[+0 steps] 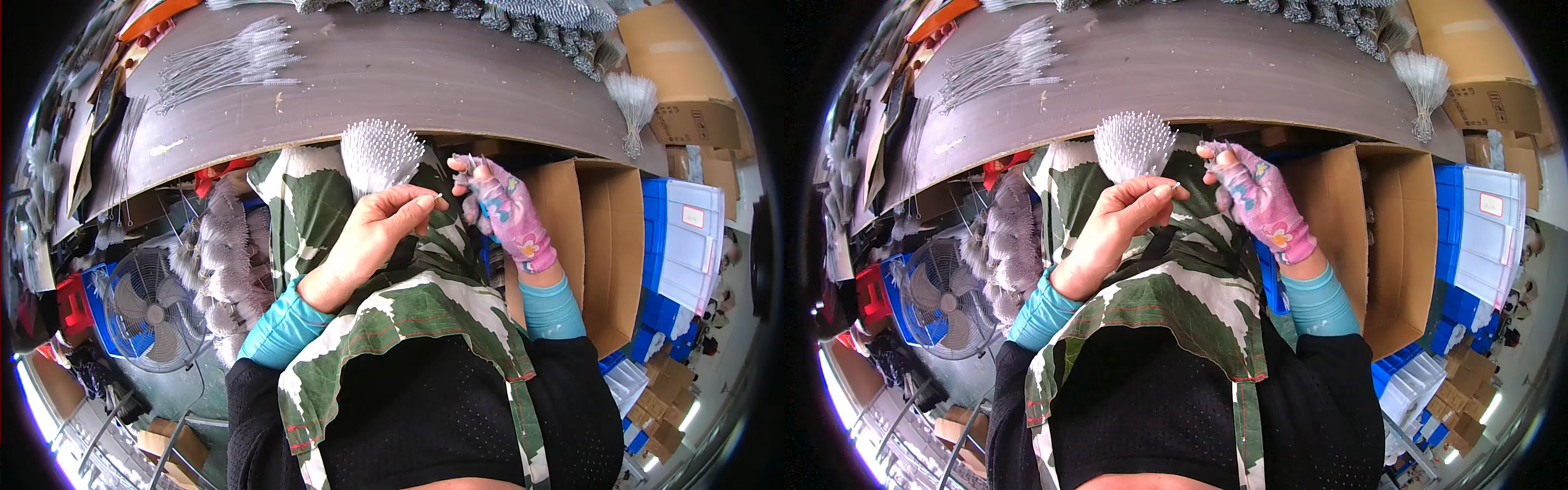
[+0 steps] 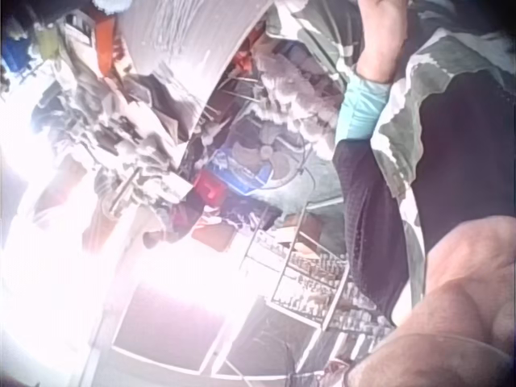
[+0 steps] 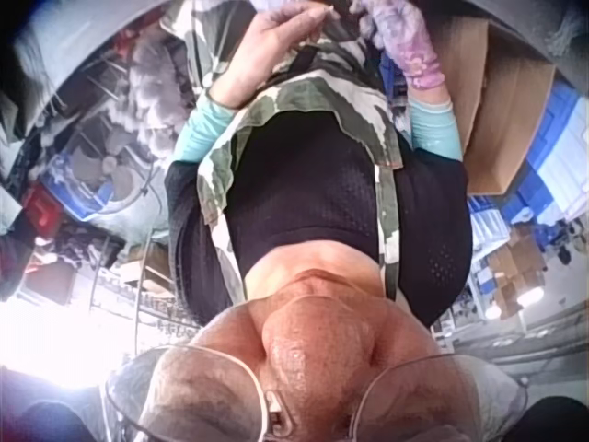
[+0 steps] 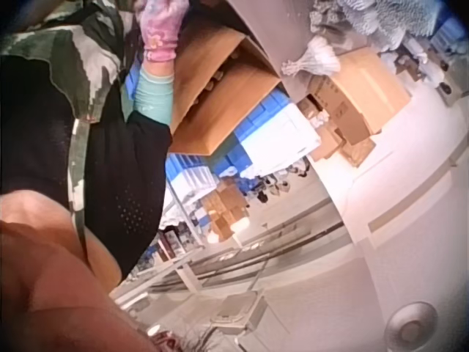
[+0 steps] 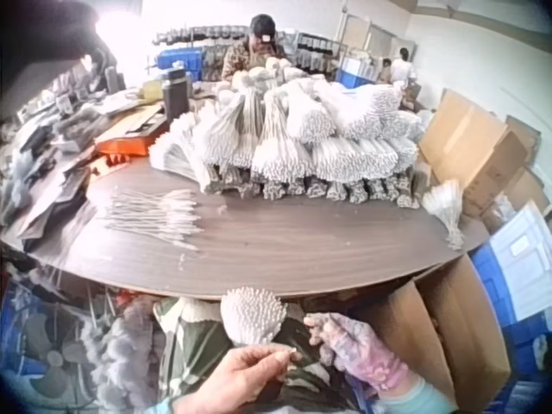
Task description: The recorder is at a factory workbench, taking small white brush-like items from a pile, organizing them into bundles, trimming them with scissors, and placing them into a box.
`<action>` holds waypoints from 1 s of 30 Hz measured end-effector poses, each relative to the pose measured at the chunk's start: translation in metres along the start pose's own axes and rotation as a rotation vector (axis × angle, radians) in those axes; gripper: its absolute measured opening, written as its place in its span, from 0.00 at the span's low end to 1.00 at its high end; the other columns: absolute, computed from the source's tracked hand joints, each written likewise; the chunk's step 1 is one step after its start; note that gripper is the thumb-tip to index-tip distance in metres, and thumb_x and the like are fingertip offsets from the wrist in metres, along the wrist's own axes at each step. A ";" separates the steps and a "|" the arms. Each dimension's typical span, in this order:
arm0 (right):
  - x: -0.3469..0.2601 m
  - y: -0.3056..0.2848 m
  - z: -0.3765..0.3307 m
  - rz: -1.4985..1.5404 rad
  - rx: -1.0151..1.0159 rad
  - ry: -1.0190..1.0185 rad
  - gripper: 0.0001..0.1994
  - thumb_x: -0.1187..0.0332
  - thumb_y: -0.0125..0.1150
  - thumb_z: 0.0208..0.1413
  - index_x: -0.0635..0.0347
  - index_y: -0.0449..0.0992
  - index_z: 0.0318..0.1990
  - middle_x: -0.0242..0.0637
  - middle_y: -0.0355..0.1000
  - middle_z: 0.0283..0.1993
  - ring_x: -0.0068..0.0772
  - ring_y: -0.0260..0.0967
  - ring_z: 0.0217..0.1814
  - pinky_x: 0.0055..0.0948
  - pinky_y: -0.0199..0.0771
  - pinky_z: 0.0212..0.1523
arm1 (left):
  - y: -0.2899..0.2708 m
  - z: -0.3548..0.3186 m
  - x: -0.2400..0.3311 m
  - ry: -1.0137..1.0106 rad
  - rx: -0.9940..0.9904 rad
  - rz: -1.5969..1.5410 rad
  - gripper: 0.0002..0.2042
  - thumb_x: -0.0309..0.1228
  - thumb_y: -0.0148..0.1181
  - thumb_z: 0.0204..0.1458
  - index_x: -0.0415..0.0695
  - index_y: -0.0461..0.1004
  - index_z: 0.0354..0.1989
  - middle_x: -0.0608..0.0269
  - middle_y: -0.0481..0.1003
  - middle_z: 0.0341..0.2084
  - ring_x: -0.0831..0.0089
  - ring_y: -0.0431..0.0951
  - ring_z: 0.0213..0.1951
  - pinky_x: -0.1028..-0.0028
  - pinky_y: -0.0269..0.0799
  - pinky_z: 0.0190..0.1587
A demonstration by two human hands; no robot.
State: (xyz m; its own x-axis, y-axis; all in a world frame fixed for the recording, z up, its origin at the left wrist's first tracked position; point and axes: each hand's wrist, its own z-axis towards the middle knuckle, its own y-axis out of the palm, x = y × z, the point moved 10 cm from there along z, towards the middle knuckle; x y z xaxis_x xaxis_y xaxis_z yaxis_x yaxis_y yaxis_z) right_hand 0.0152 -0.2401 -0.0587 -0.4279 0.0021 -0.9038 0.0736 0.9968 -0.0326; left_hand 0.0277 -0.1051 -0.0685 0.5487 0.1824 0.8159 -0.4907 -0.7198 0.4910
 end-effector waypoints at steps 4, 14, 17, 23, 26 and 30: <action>-0.001 0.001 -0.004 0.020 -0.110 0.018 0.24 0.49 0.40 0.62 0.60 0.74 0.46 0.25 0.67 0.29 0.12 0.55 0.23 0.14 0.55 0.24 | 0.000 0.002 -0.002 -0.026 -0.034 -0.071 0.11 0.32 0.50 0.58 0.39 0.73 0.43 0.74 0.70 0.26 0.87 0.62 0.27 0.85 0.61 0.31; -0.047 0.022 -0.015 -0.418 -0.135 -0.416 0.12 0.69 0.60 0.53 0.69 0.75 0.41 0.43 0.76 0.34 0.29 0.74 0.34 0.24 0.71 0.35 | 0.007 0.003 -0.010 -0.075 -0.101 -0.204 0.08 0.31 0.50 0.58 0.42 0.72 0.41 0.77 0.68 0.25 0.89 0.58 0.24 0.87 0.54 0.25; -0.050 0.024 -0.016 -0.473 -0.121 -0.504 0.12 0.69 0.61 0.50 0.69 0.76 0.40 0.47 0.75 0.34 0.37 0.75 0.34 0.27 0.72 0.35 | 0.004 0.003 -0.011 -0.071 -0.089 -0.228 0.08 0.32 0.51 0.58 0.42 0.72 0.42 0.77 0.67 0.25 0.89 0.58 0.25 0.87 0.54 0.26; -0.052 0.026 -0.017 -0.550 -0.107 -0.564 0.13 0.69 0.62 0.49 0.68 0.76 0.39 0.47 0.74 0.32 0.41 0.74 0.32 0.29 0.72 0.33 | 0.002 0.004 -0.011 -0.041 -0.071 -0.185 0.09 0.30 0.51 0.58 0.41 0.71 0.43 0.76 0.65 0.24 0.88 0.59 0.26 0.86 0.57 0.29; -0.053 0.027 -0.018 -0.559 -0.093 -0.579 0.12 0.69 0.62 0.49 0.68 0.75 0.39 0.47 0.74 0.32 0.42 0.73 0.32 0.30 0.71 0.32 | 0.001 0.005 -0.009 -0.015 -0.065 -0.153 0.09 0.30 0.51 0.58 0.40 0.71 0.43 0.76 0.65 0.24 0.88 0.59 0.26 0.85 0.58 0.29; -0.052 0.028 -0.019 -0.576 -0.085 -0.574 0.12 0.70 0.62 0.49 0.68 0.75 0.40 0.46 0.74 0.32 0.42 0.73 0.32 0.30 0.71 0.32 | 0.001 0.003 -0.006 0.011 -0.052 -0.101 0.09 0.29 0.51 0.58 0.40 0.71 0.43 0.76 0.65 0.24 0.87 0.60 0.27 0.84 0.59 0.30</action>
State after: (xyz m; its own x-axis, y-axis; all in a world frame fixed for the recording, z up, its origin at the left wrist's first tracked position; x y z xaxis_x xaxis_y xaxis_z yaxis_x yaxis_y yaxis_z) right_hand 0.0226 -0.2112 -0.0047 0.1515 -0.5310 -0.8337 -0.0956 0.8316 -0.5470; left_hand 0.0260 -0.1092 -0.0743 0.5895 0.2602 0.7647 -0.4678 -0.6618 0.5858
